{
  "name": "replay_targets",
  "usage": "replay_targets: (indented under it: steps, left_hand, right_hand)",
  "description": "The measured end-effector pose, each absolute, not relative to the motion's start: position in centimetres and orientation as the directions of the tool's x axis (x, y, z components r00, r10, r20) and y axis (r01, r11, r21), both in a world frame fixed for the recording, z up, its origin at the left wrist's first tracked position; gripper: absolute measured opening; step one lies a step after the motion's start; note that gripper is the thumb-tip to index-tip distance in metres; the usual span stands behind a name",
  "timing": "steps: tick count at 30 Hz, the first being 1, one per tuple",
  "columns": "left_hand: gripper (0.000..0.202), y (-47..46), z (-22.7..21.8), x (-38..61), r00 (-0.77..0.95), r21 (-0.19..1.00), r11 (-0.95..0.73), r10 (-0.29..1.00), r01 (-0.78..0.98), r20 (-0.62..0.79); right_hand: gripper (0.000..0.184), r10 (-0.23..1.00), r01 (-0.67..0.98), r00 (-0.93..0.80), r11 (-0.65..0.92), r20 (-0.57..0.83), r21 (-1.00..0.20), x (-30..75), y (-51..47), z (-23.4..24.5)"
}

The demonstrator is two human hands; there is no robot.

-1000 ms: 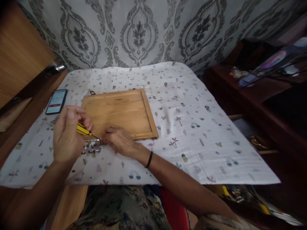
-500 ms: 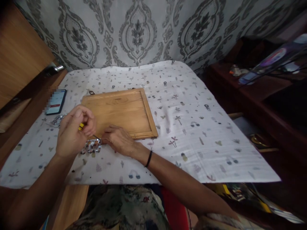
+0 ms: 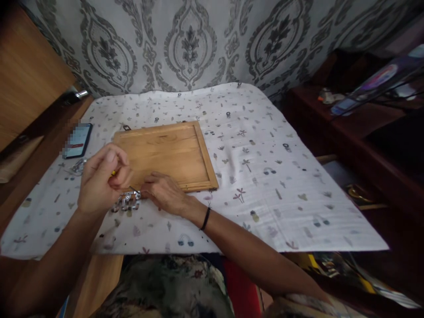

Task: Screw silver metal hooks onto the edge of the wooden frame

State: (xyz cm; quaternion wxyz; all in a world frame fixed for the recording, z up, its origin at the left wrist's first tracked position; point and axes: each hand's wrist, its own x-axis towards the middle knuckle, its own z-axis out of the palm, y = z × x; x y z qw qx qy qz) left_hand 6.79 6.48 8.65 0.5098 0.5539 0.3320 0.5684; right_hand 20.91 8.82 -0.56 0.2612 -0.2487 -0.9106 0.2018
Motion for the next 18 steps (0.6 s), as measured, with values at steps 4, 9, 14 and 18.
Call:
replay_targets:
  steps: [4, 9, 14, 18]
  left_hand:
    - [0.035, 6.0, 8.6, 6.7, -0.088, 0.943, -0.309, 0.950, -0.120, 0.300]
    - [0.028, 5.5, 8.4, 7.7, -0.171, 0.943, -0.296, 0.947, -0.150, 0.270]
    - [0.023, 6.4, 8.5, 7.5, -0.005, 0.938, -0.263, 0.963, -0.228, 0.269]
    - [0.023, 6.5, 8.6, 6.7, 0.052, 0.936, -0.243, 0.963, -0.254, 0.264]
  right_hand:
    - [0.023, 0.553, 0.362, -0.739, 0.808, 0.385, -0.465, 20.9, 8.9, -0.5]
    - [0.020, 0.557, 0.368, -0.741, 0.804, 0.376, -0.467, 20.9, 8.9, -0.5]
    - [0.019, 0.561, 0.369, -0.733, 0.803, 0.384, -0.468, 20.9, 8.9, -0.6]
    - [0.018, 0.555, 0.367, -0.738, 0.807, 0.383, -0.463, 20.9, 8.9, -0.6]
